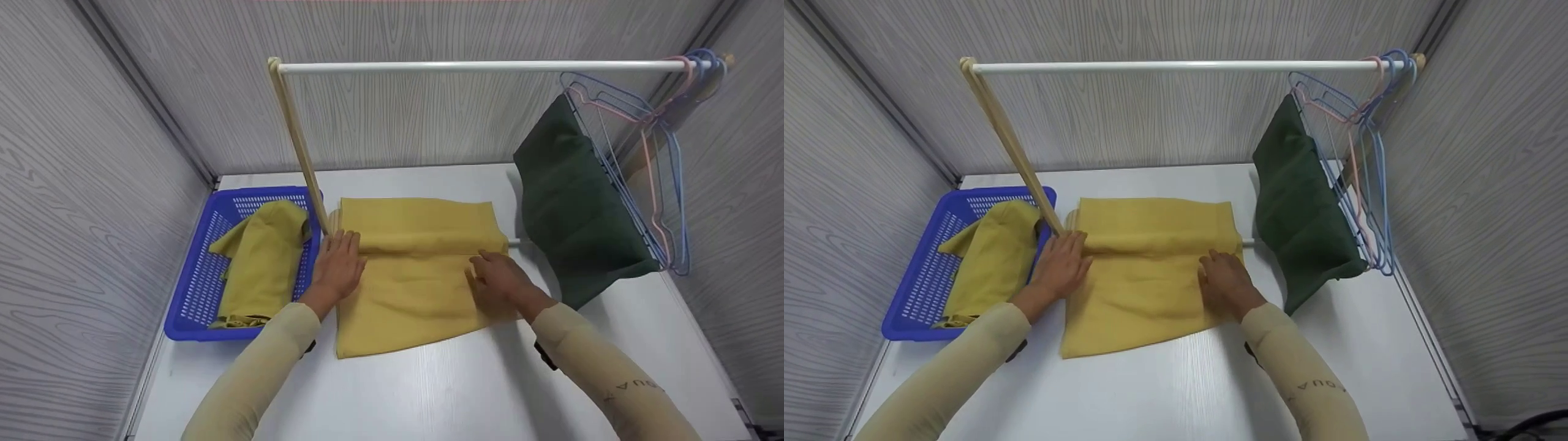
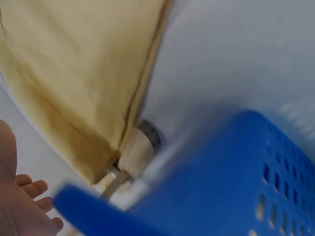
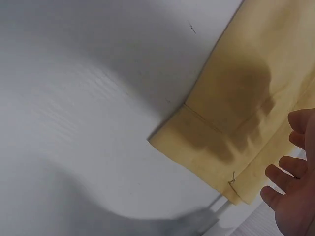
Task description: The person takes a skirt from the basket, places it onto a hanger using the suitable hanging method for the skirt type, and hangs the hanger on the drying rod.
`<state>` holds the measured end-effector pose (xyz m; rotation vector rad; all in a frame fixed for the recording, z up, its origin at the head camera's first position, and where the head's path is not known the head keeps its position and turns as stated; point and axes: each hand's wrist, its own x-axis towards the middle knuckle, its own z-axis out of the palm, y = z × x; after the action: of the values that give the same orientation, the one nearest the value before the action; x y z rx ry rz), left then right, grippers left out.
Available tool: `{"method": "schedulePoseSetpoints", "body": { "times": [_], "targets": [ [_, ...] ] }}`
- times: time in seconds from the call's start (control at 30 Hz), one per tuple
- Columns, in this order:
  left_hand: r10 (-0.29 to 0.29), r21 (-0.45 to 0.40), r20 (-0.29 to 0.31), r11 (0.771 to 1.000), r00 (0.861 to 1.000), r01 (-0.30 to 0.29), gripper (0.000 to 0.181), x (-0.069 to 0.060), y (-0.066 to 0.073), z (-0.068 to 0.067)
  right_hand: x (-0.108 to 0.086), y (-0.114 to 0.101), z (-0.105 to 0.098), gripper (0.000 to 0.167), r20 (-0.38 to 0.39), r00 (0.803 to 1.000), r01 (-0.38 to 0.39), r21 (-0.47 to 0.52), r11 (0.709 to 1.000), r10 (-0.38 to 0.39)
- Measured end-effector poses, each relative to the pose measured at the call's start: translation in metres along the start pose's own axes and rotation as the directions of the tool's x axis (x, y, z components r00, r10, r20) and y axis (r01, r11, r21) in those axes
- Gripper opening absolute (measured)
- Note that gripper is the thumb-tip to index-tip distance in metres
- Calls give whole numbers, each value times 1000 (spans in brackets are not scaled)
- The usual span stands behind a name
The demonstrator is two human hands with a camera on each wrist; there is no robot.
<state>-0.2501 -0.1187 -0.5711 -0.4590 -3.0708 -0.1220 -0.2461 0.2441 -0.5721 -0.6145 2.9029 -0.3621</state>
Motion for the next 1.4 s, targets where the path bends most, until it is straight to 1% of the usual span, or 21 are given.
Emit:
{"method": "schedulePoseSetpoints", "body": {
  "times": [0.07,0.2,0.27,0.33,0.4,0.43,0.5,0.6,0.7,0.8,0.87,0.93,1.03,1.1,1.17,1.23,1.3,1.4],
  "targets": [
    [-3,-3,-47,1000,999,3,57,-1,-10,-4,2,3,-8,43,-29,1000,7,-26,1000,-7],
    [-15,-33,-140,999,990,10,58,-4,-30,-11,4,8,-22,53,-73,997,-7,-3,1000,6],
    [-29,-61,-194,998,981,17,59,-5,-40,-11,4,10,-28,57,-108,994,1,3,1000,0],
    [-47,-93,-249,995,967,25,61,-8,-49,-12,4,11,-34,59,-134,991,10,-14,1000,-12],
    [-66,-126,-286,992,956,31,63,-11,-59,-12,2,12,-40,59,-143,990,12,-34,999,-17],
    [-74,-139,-295,990,953,34,64,-13,-64,-13,2,13,-43,60,-148,989,12,-44,999,-18],
    [-91,-149,-284,988,955,50,68,-19,-75,-15,0,14,-48,60,-153,988,15,-57,998,-24],
    [-113,-138,-214,987,970,85,73,-32,-93,-19,-2,16,-56,61,-155,988,9,-60,998,-18],
    [-130,-107,-157,988,979,114,75,-50,-114,-21,-3,20,-66,60,-154,988,-20,-60,998,11],
    [-142,-82,-146,988,979,131,75,-70,-136,-20,-6,25,-78,60,-156,987,-51,-60,997,41],
    [-149,-69,-156,988,977,140,73,-84,-150,-19,-7,29,-87,60,-153,986,-71,-53,996,62],
    [-169,-74,-160,985,973,159,73,-97,-162,-19,-10,32,-98,62,-142,984,-109,-26,994,104],
    [-217,-89,-163,975,962,205,71,-113,-179,-20,-14,37,-114,65,-128,978,-165,13,986,166],
    [-253,-106,-152,965,955,238,71,-122,-187,-20,-17,41,-125,65,-138,974,-181,22,983,182],
    [-286,-116,-140,956,948,271,71,-130,-194,-19,-20,46,-135,64,-162,972,-170,12,985,170],
    [-324,-126,-128,943,937,309,70,-137,-198,-19,-23,50,-146,62,-195,970,-148,-6,989,144],
    [-371,-141,-124,924,920,354,69,-143,-202,-17,-25,54,-156,62,-222,966,-139,-1,990,135],
    [-443,-169,-140,892,885,420,67,-150,-206,-15,-29,56,-171,61,-263,956,-134,3,991,130]
  ]
}}
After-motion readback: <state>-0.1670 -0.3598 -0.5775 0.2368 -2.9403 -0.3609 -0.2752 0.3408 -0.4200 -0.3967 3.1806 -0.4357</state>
